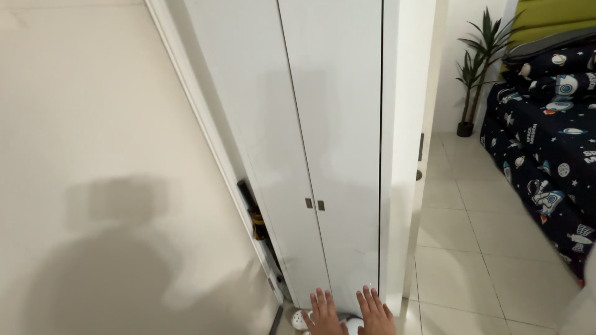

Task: The person opens and closes multiple storage units in a bedroom. They open a shoe cabinet, adjust items inside, and close it. They then open and close a drawer containing folded clothes. Finally, they open and close a wall-mounted cabinet above a desk.

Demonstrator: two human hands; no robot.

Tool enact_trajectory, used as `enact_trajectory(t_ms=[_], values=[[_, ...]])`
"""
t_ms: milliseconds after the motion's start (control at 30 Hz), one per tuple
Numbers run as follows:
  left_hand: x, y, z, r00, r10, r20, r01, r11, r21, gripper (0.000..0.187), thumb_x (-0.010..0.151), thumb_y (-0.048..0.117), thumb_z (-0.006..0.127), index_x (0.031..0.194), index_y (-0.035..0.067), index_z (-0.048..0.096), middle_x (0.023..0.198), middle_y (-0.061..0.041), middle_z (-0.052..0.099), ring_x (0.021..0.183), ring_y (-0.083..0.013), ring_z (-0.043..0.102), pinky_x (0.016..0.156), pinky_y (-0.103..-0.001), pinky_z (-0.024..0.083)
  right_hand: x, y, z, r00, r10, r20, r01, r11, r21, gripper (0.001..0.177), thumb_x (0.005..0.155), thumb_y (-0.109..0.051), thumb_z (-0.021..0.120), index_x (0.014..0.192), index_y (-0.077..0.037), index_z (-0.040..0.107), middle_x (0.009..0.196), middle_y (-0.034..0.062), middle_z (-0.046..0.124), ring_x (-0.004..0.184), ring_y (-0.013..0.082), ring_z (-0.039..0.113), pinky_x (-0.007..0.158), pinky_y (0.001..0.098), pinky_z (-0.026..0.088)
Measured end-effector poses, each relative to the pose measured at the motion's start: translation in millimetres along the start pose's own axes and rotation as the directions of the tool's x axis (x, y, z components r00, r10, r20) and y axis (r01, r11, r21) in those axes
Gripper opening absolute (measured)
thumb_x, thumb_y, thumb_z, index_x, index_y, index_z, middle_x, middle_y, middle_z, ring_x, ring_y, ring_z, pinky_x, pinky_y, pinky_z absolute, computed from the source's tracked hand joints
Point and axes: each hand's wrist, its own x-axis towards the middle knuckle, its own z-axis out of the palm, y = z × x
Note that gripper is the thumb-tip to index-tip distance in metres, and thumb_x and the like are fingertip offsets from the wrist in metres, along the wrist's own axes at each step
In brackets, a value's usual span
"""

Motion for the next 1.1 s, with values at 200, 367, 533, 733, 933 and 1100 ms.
enact_trajectory(t_ms=[200,367,533,733,933,1100], values=[[21.1,24.3,-44.4,0.911,0.144,-0.387,-0.224,0.959,-0.171,0.095,0.083,0.023,0.074,0.158,0.005,0.020,0.169,-0.015,0.009,0.156,-0.0371,0.005,0.119,-0.071,0.006,34.9,-11.1,-55.2,0.978,-0.049,-0.203,0.051,0.999,0.006,0.094,0.088,-0.025,0.073,0.160,-0.019,0.013,0.172,0.0027,0.002,0.159,0.0218,0.003,0.126,0.0465,0.022],[36.0,35.0,-83.6,0.929,0.186,-0.319,-0.263,0.940,-0.216,0.091,0.085,0.020,0.074,0.157,0.002,0.022,0.167,-0.019,0.012,0.155,-0.0397,0.007,0.120,-0.068,0.007,54.8,-19.3,-86.0,0.975,0.041,-0.218,-0.029,0.998,0.056,0.093,0.088,-0.028,0.074,0.160,-0.019,0.016,0.171,0.0031,0.007,0.159,0.0222,0.007,0.125,0.0454,0.023],[63.0,23.4,-91.9,0.902,0.243,-0.357,-0.321,0.930,-0.179,0.092,0.083,0.019,0.076,0.157,0.001,0.024,0.166,-0.020,0.017,0.154,-0.0399,0.012,0.119,-0.068,0.010,66.6,-17.4,-84.2,0.955,0.107,-0.276,-0.098,0.994,0.047,0.093,0.086,-0.028,0.074,0.159,-0.018,0.018,0.170,0.0049,0.012,0.158,0.0232,0.011,0.124,0.0452,0.024],[88.5,-5.6,-99.6,0.882,0.341,-0.327,-0.405,0.901,-0.153,0.091,0.083,0.017,0.076,0.156,0.001,0.025,0.166,-0.020,0.017,0.154,-0.0395,0.012,0.118,-0.068,0.012,79.2,-42.8,-71.8,0.934,0.189,-0.303,-0.176,0.982,0.069,0.094,0.086,-0.025,0.073,0.160,-0.017,0.016,0.170,0.0057,0.012,0.158,0.0244,0.011,0.123,0.0462,0.024],[121.7,-37.3,-103.8,0.872,0.396,-0.287,-0.443,0.888,-0.122,0.092,0.083,0.017,0.076,0.157,0.001,0.024,0.167,-0.020,0.014,0.155,-0.0390,0.011,0.119,-0.069,0.010,100.1,-79.1,-55.9,0.915,0.232,-0.331,-0.206,0.972,0.113,0.097,0.084,-0.024,0.073,0.160,-0.017,0.013,0.170,0.0056,0.011,0.157,0.0244,0.011,0.123,0.0467,0.024],[132.9,-48.4,-100.5,0.857,0.446,-0.256,-0.484,0.868,-0.107,0.093,0.084,0.016,0.076,0.158,0.002,0.022,0.167,-0.019,0.012,0.155,-0.0387,0.009,0.119,-0.068,0.009,103.6,-91.7,-49.5,0.908,0.282,-0.309,-0.260,0.959,0.112,0.095,0.086,-0.023,0.072,0.160,-0.017,0.012,0.170,0.0062,0.009,0.158,0.0246,0.009,0.123,0.0465,0.023]])
